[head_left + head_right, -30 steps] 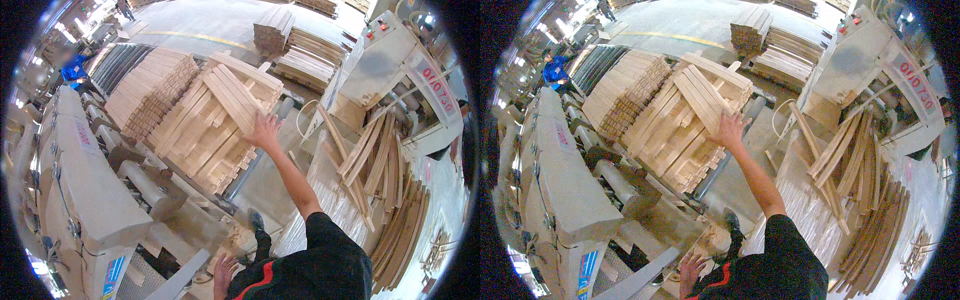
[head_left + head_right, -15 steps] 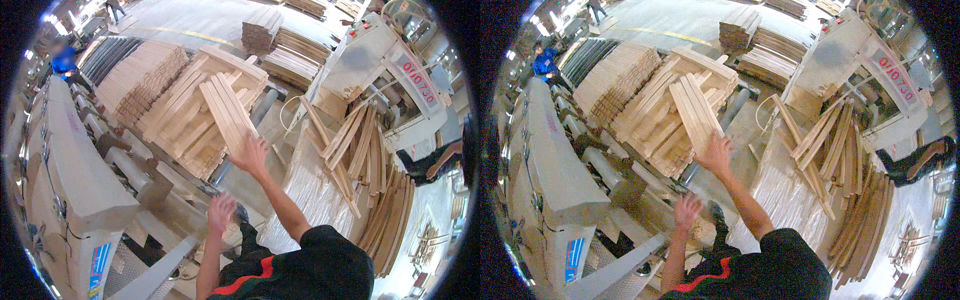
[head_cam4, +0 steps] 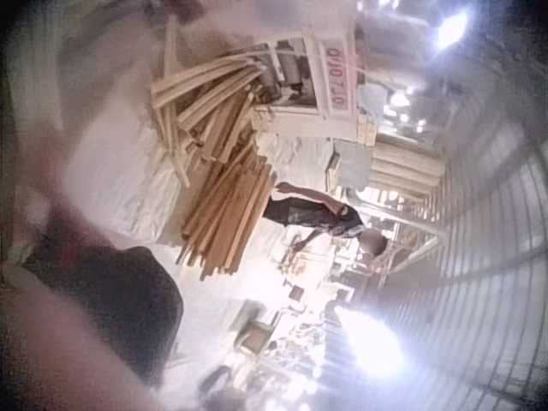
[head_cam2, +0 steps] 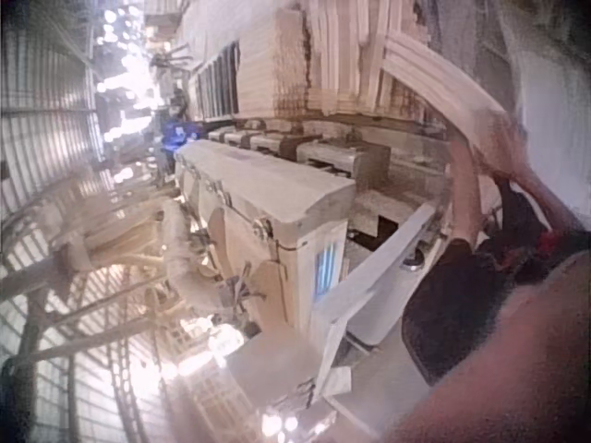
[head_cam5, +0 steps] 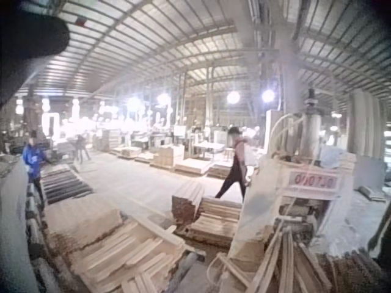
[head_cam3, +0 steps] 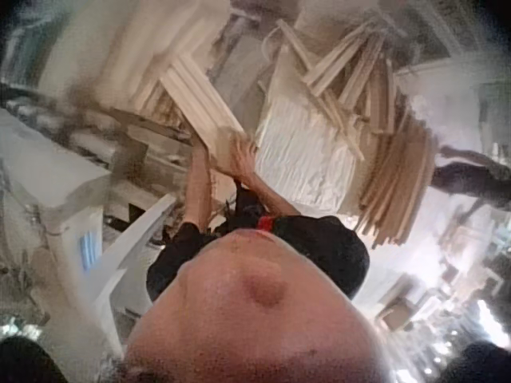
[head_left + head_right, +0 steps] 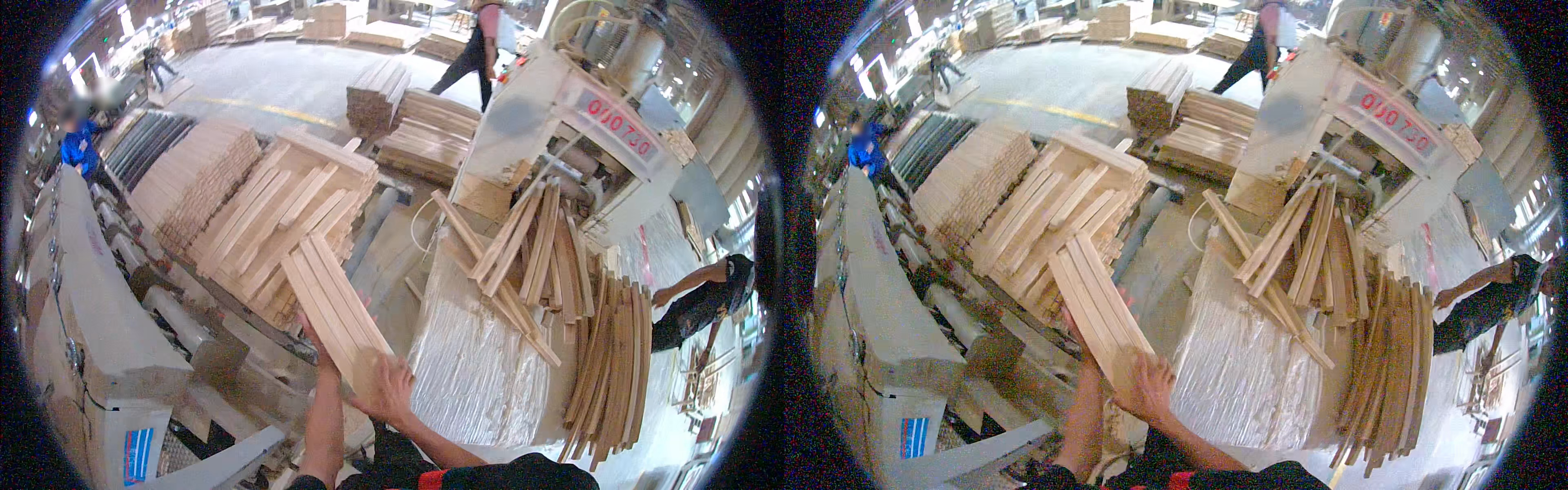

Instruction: The person repeatedly picks up wooden planks from a stack and feeds them into a woodworking machine. They handle the planks one at a time or in small groups, placing them onto the machine's input surface and then returning to the stack to retrieve more.

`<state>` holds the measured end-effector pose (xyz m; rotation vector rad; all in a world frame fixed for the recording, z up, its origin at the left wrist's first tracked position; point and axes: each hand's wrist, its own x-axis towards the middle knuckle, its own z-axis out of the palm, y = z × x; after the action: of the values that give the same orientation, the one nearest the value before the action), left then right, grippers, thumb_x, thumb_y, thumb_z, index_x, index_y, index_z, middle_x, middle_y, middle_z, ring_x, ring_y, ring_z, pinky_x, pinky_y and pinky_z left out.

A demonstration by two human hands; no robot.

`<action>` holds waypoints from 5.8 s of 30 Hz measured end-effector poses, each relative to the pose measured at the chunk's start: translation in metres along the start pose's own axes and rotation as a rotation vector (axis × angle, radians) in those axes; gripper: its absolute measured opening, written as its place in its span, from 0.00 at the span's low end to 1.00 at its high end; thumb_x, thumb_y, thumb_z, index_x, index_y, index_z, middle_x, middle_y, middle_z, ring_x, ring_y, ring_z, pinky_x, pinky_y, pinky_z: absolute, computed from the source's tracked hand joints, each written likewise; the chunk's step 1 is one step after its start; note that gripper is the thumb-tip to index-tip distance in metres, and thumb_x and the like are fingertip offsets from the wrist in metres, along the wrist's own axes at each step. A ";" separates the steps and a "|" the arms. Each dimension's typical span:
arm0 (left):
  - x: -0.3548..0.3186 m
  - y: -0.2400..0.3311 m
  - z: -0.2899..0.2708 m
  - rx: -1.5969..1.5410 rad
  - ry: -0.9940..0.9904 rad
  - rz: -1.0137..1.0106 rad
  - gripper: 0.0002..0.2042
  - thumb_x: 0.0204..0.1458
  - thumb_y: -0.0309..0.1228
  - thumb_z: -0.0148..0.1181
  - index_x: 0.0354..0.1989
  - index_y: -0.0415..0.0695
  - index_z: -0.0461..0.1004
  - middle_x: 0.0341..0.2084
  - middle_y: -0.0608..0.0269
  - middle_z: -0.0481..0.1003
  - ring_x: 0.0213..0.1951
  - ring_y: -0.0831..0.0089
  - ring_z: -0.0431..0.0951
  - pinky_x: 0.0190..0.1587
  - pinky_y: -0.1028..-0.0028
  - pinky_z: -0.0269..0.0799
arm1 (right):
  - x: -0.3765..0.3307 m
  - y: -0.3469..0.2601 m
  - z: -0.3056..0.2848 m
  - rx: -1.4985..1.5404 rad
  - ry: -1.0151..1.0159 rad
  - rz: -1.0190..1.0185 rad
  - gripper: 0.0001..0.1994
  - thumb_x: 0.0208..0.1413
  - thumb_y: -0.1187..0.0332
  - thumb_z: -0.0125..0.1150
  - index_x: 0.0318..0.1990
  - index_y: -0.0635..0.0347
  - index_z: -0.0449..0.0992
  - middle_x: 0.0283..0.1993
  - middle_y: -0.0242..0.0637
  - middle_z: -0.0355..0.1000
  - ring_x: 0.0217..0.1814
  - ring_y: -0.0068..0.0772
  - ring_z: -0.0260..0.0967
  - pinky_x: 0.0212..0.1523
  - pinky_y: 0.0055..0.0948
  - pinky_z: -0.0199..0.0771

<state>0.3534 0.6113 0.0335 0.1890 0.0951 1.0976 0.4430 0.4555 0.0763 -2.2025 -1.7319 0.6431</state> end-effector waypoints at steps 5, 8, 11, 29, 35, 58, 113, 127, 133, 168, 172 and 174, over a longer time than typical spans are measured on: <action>-0.088 -0.036 0.052 0.100 -0.142 -0.031 0.54 0.34 0.75 0.44 0.67 0.50 0.43 0.63 0.50 0.51 0.62 0.44 0.53 0.59 0.38 0.49 | -0.098 0.043 -0.010 0.130 0.112 -0.213 0.54 0.23 0.47 0.72 0.62 0.57 0.50 0.55 0.54 0.49 0.55 0.61 0.47 0.55 0.59 0.49; -0.147 -0.049 0.078 0.216 -0.268 -0.010 0.55 0.33 0.76 0.45 0.67 0.50 0.43 0.63 0.50 0.52 0.62 0.45 0.53 0.59 0.39 0.49 | -0.157 0.066 0.006 0.085 0.161 -0.247 0.53 0.27 0.46 0.70 0.62 0.58 0.51 0.57 0.55 0.48 0.56 0.62 0.47 0.55 0.58 0.49; -0.207 -0.061 0.099 0.240 -0.321 0.060 0.56 0.33 0.76 0.46 0.67 0.50 0.42 0.63 0.50 0.52 0.62 0.46 0.53 0.60 0.39 0.49 | -0.221 0.085 0.008 0.096 0.256 -0.318 0.52 0.35 0.42 0.67 0.65 0.57 0.46 0.63 0.57 0.46 0.61 0.62 0.47 0.57 0.57 0.51; -0.432 -0.140 0.183 0.135 -0.368 0.132 0.54 0.35 0.73 0.48 0.66 0.48 0.44 0.62 0.53 0.55 0.60 0.50 0.59 0.60 0.44 0.52 | -0.452 0.110 0.002 2.000 0.260 0.185 0.35 0.52 0.42 0.41 0.65 0.49 0.54 0.63 0.47 0.55 0.63 0.49 0.55 0.63 0.46 0.52; -0.493 -0.110 0.154 0.127 -0.297 0.281 0.49 0.40 0.70 0.47 0.65 0.47 0.47 0.60 0.53 0.57 0.58 0.52 0.62 0.59 0.47 0.55 | -0.467 0.101 0.025 1.644 0.036 0.217 0.27 0.54 0.57 0.52 0.59 0.59 0.60 0.51 0.45 0.67 0.51 0.39 0.66 0.50 0.37 0.68; -0.710 -0.013 0.018 0.110 0.379 0.829 0.39 0.49 0.62 0.45 0.62 0.44 0.54 0.55 0.54 0.63 0.54 0.59 0.67 0.56 0.57 0.64 | -0.461 -0.019 0.141 0.686 -1.315 -0.201 0.23 0.46 0.63 0.68 0.47 0.68 0.72 0.40 0.36 0.74 0.39 0.28 0.72 0.41 0.28 0.72; -0.737 0.029 -0.013 0.484 1.027 0.624 0.18 0.51 0.35 0.58 0.47 0.37 0.67 0.36 0.59 0.75 0.33 0.68 0.78 0.32 0.74 0.77 | -0.410 -0.153 0.234 0.942 -1.326 -0.119 0.25 0.56 0.56 0.57 0.50 0.71 0.67 0.39 0.36 0.72 0.41 0.27 0.70 0.38 0.30 0.73; -0.733 0.058 -0.023 0.524 0.974 0.711 0.19 0.48 0.34 0.62 0.46 0.38 0.68 0.37 0.63 0.74 0.38 0.72 0.76 0.37 0.71 0.73 | -0.385 -0.175 0.262 0.973 -1.333 -0.273 0.21 0.57 0.57 0.55 0.49 0.67 0.68 0.41 0.34 0.71 0.38 0.26 0.70 0.35 0.28 0.72; -0.727 0.072 -0.030 0.486 1.008 0.714 0.19 0.48 0.34 0.62 0.47 0.39 0.69 0.40 0.62 0.73 0.40 0.69 0.75 0.41 0.70 0.72 | -0.365 -0.183 0.294 0.986 -1.367 -0.266 0.21 0.56 0.59 0.57 0.49 0.70 0.68 0.42 0.38 0.71 0.42 0.30 0.71 0.43 0.32 0.75; -0.625 -0.032 -0.067 0.718 0.729 0.233 0.14 0.54 0.31 0.54 0.44 0.34 0.70 0.42 0.53 0.74 0.46 0.64 0.75 0.52 0.68 0.70 | -0.290 -0.045 0.186 0.495 -1.138 -0.453 0.13 0.55 0.62 0.56 0.34 0.65 0.78 0.31 0.38 0.77 0.34 0.28 0.75 0.36 0.25 0.76; -0.553 -0.049 -0.039 0.666 0.711 -0.049 0.17 0.53 0.28 0.55 0.49 0.31 0.67 0.43 0.49 0.73 0.45 0.62 0.76 0.51 0.68 0.71 | -0.218 0.015 0.131 0.974 -1.106 -0.152 0.15 0.55 0.58 0.58 0.34 0.64 0.76 0.31 0.37 0.75 0.31 0.28 0.75 0.33 0.25 0.77; -0.513 -0.048 -0.029 0.752 0.681 -0.181 0.18 0.53 0.28 0.54 0.50 0.30 0.65 0.44 0.47 0.73 0.45 0.61 0.76 0.51 0.68 0.71 | -0.161 0.035 0.106 0.908 -0.933 -0.200 0.15 0.55 0.58 0.59 0.35 0.63 0.76 0.30 0.35 0.75 0.29 0.26 0.74 0.30 0.26 0.76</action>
<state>0.1577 0.1365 -0.0130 0.4600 1.1213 0.8630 0.3899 0.2849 -0.0030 -1.1051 -1.4268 2.0938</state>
